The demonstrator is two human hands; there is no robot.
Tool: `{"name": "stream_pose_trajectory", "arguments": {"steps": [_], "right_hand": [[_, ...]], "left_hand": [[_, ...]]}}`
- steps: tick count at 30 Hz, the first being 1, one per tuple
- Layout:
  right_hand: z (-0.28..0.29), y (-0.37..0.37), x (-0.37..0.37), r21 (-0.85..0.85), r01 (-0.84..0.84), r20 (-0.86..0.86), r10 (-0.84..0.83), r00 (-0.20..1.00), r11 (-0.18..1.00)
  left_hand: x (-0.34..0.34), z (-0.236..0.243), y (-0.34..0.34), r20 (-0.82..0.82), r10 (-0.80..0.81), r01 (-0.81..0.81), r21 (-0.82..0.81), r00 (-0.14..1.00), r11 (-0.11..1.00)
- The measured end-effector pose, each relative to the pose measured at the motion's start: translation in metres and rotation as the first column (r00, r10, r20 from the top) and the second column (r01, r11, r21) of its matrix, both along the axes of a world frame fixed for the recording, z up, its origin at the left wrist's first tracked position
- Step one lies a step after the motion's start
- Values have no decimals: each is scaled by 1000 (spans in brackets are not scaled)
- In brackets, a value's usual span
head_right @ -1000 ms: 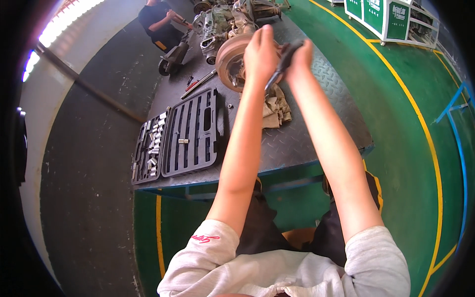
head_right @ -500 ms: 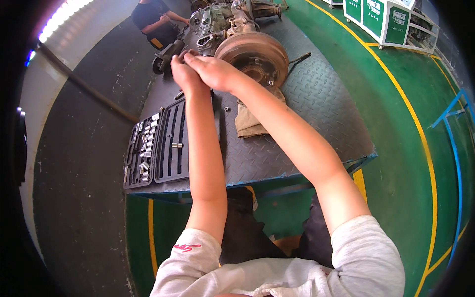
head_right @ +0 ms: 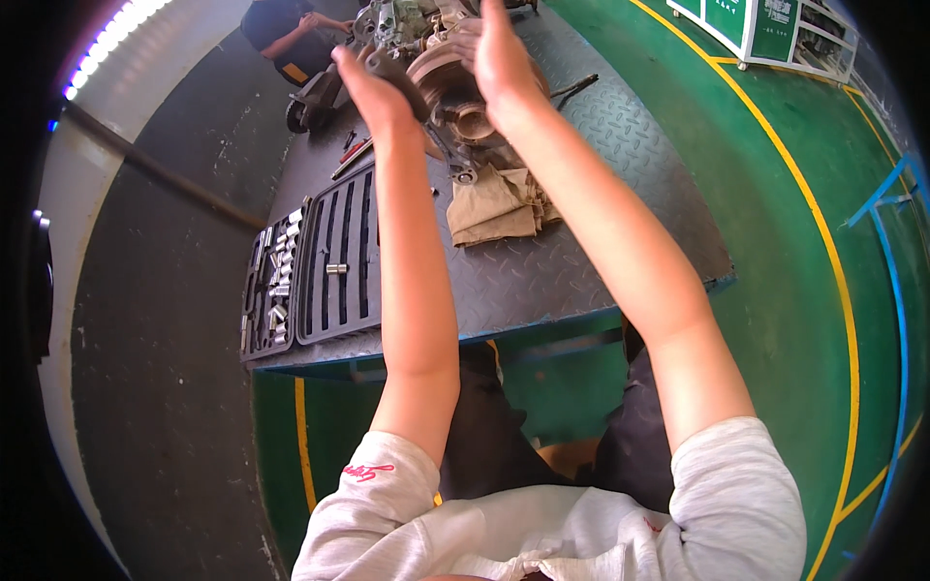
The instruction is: Disassembling or reassembling a brake hub assembly using a ratchet and sockets.
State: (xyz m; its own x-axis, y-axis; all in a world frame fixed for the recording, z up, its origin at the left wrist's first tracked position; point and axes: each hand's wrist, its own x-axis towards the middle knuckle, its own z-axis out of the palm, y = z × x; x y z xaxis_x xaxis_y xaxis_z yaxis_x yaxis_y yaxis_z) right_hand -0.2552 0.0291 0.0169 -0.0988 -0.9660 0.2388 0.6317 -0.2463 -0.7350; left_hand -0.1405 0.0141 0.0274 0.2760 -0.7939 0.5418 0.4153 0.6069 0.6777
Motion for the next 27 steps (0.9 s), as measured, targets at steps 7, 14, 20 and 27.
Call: {"name": "stream_pose_trajectory", "arguments": {"steps": [7, 14, 20, 27], "right_hand": [[4, 32, -38, 65, 43, 47, -46, 998, 997], [-42, -2, -94, 428, 111, 235, -229, 945, 897], [-24, -16, -112, 367, 53, 437, -223, 871, 929], [34, 16, -32, -462, 246, -135, -342, 930, 852]], "left_hand": [[-62, -16, -8, 483, -69, 100, -37, 873, 994], [-125, -33, 34, 309, -538, 481, 245, 784, 842], [-72, 14, 36, 220, -9, 81, -321, 975, 944], [10, 12, 24, 64, -50, 37, 187, 997, 982]]}}
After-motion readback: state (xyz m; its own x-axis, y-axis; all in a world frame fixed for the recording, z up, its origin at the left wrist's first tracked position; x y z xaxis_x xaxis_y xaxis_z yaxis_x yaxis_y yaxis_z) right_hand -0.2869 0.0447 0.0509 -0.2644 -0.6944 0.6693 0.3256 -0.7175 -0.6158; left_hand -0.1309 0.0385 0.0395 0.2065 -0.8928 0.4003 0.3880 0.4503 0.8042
